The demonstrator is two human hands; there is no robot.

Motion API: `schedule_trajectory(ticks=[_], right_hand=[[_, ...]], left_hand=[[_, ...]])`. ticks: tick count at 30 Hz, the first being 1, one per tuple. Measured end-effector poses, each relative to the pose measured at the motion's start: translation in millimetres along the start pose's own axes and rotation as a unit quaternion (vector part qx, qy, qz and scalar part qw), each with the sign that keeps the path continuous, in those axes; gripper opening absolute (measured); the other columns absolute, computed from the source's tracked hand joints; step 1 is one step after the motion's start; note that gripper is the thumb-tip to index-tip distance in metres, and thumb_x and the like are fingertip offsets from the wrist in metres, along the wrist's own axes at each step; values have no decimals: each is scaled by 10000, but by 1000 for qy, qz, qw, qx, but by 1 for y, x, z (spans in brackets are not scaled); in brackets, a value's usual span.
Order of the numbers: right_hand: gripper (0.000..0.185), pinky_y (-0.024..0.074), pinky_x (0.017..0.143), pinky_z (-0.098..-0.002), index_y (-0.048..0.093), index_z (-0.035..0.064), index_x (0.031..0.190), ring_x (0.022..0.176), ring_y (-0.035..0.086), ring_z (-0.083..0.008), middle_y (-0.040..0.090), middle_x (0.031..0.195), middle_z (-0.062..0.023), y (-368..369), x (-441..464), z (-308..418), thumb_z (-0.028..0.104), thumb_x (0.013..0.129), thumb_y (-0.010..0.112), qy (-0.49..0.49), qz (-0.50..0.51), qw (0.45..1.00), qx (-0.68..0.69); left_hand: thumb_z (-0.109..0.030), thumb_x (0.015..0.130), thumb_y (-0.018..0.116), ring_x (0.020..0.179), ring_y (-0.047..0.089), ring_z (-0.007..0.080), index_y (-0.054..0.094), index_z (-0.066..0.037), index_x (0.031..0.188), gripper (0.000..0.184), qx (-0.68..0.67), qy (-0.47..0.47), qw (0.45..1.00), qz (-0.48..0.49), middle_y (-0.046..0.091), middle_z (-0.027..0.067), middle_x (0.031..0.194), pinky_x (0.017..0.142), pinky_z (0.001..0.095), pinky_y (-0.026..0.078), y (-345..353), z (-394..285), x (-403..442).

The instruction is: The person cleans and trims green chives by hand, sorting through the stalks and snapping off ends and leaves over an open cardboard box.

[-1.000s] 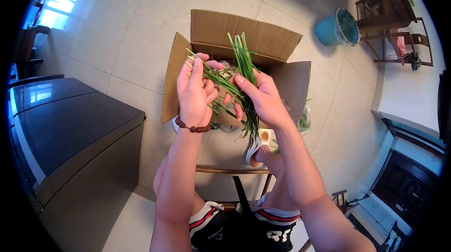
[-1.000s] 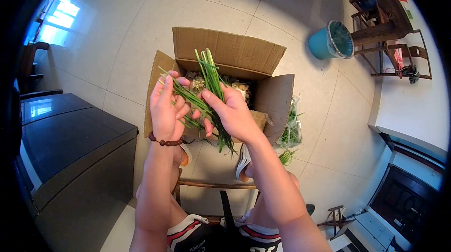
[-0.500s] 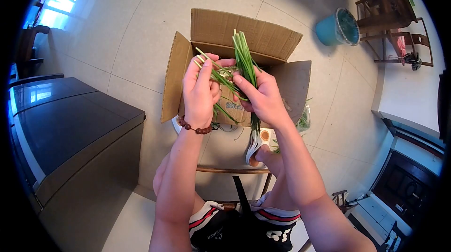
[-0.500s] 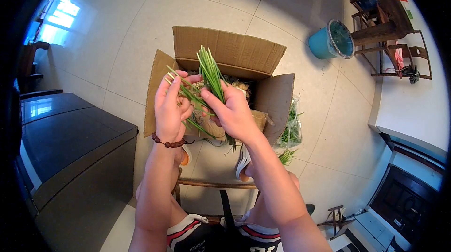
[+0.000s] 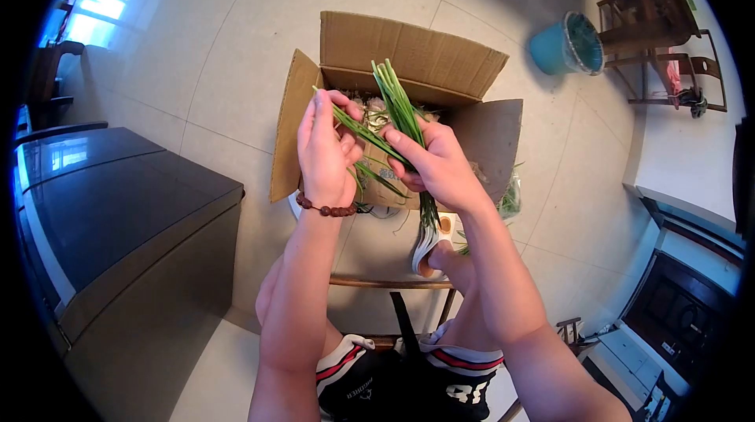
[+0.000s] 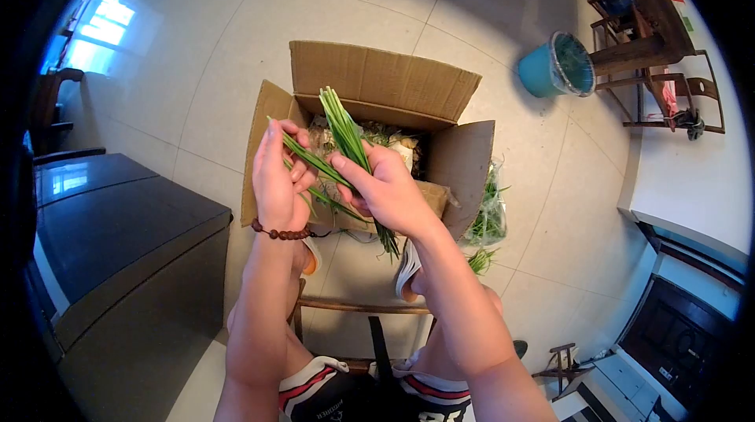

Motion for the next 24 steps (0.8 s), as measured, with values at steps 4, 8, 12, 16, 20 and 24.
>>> schedule_trajectory(ticks=[4, 8, 12, 16, 20, 24], right_hand=[[170, 323, 445, -198, 589, 68, 988, 513, 447, -17, 556, 655, 45, 2, 0, 1, 234, 1026, 583, -13, -5, 999, -40], [166, 342, 460, -200, 596, 62, 972, 521, 452, -16, 558, 656, 44, 3, 2, -3, 220, 1022, 583, -38, 8, 994, -101], [165, 290, 435, -207, 599, 56, 1007, 511, 414, -17, 539, 661, 39, 5, 2, -5, 221, 1019, 601, -23, 22, 992, -120], [179, 344, 440, -215, 597, 58, 984, 499, 452, -30, 565, 651, 29, 4, -1, -6, 232, 1025, 576, 23, 22, 994, -101], [194, 383, 430, -223, 595, 33, 1004, 487, 495, -50, 587, 663, 8, 0, -2, -2, 225, 1026, 572, 17, 24, 993, -117], [214, 476, 452, -253, 581, -16, 1027, 500, 562, -91, 598, 704, -21, -12, -1, 5, 198, 1027, 563, 11, 3, 992, -129]], left_hand=[[-391, 1067, 468, 558, 356, 24, 560, -97, 992, 316, -110, -47, 993, 10, 573, -17, 822, 442, 185, 237, -3, 0, 4], [-377, 1064, 485, 575, 356, 48, 549, -103, 959, 299, -63, -66, 996, -24, 505, -29, 732, 472, 195, 253, -13, 6, 8], [-330, 1067, 489, 616, 368, 69, 518, -112, 934, 257, -99, -30, 994, 32, 404, -47, 653, 550, 215, 323, -15, 8, 11], [-318, 1079, 458, 635, 365, 101, 496, -109, 920, 265, -143, -42, 989, 10, 358, -37, 626, 639, 256, 351, -22, 9, 15], [-330, 1084, 441, 644, 354, 114, 479, -111, 924, 274, -213, -72, 974, -41, 337, -27, 621, 656, 273, 360, -8, 2, 7], [-338, 1086, 434, 614, 340, 99, 481, -119, 919, 279, -218, -59, 974, -11, 321, -33, 616, 654, 270, 367, -14, -7, 8]])
Point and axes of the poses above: each hand's wrist, its own x-axis towards the middle knuckle, its own y-axis out of the palm, z = x × y, the point moved 8 cm from there along x, towards the middle knuckle
